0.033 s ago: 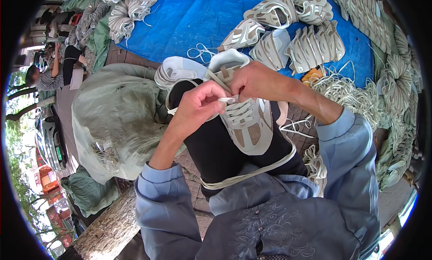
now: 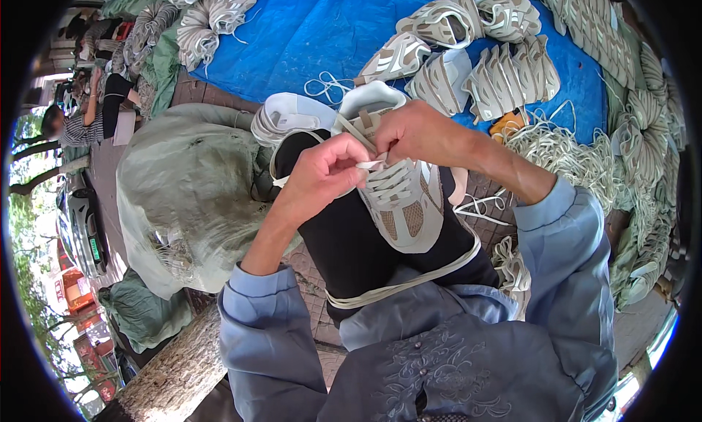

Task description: The person sits on a blue tarp on a sidewalk and laces a white sneaker by hand. They thread a long white lace through the eyelets, pull it tight, and tie a knot, repeating the process to secure the shoe.

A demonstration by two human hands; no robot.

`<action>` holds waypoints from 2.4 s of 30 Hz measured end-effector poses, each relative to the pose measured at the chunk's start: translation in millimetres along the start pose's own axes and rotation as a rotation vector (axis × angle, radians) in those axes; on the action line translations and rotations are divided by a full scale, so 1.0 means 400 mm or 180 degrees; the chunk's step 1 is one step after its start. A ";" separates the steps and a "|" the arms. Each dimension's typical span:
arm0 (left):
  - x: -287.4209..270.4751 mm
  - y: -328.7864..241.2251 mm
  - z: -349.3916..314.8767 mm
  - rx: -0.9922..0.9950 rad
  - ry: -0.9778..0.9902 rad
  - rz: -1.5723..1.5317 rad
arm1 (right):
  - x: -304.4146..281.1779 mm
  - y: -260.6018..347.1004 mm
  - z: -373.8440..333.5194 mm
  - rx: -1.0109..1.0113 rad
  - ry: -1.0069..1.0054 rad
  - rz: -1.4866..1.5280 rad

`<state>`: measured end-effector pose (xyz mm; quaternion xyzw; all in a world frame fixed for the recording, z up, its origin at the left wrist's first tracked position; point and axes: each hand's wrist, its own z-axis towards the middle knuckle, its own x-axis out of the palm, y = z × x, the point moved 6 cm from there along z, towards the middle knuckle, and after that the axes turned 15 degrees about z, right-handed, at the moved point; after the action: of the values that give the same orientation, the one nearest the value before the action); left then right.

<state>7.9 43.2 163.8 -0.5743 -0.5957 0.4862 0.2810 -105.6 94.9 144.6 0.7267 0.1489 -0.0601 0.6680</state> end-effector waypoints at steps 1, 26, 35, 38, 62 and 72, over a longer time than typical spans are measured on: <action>0.004 0.003 0.007 0.0052 0.0147 0.0012 | -0.007 0.002 -0.007 -0.0129 -0.0223 0.0026; 0.051 -0.064 0.025 0.1248 -0.1605 0.3723 | 0.002 -0.048 -0.074 0.0957 -0.0180 0.3138; -0.042 -0.047 -0.041 0.0821 -0.1434 0.2937 | -0.025 -0.014 -0.118 0.0427 -0.0897 0.1567; -0.009 -0.058 -0.034 0.1010 -0.1455 0.3514 | -0.030 -0.006 -0.133 0.0073 -0.1124 0.1175; -0.022 -0.016 0.045 -0.0030 0.0027 0.2828 | -0.034 0.020 -0.170 -0.0559 -0.0835 -0.0157; -0.015 0.005 0.036 -0.0310 -0.0188 0.2393 | -0.025 0.007 -0.167 -0.0524 -0.0768 -0.0160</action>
<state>-3.2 33.6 157.9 -0.7511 -0.3738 0.5428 0.0381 -121.8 159.3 156.7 0.6530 0.0901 -0.1512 0.7367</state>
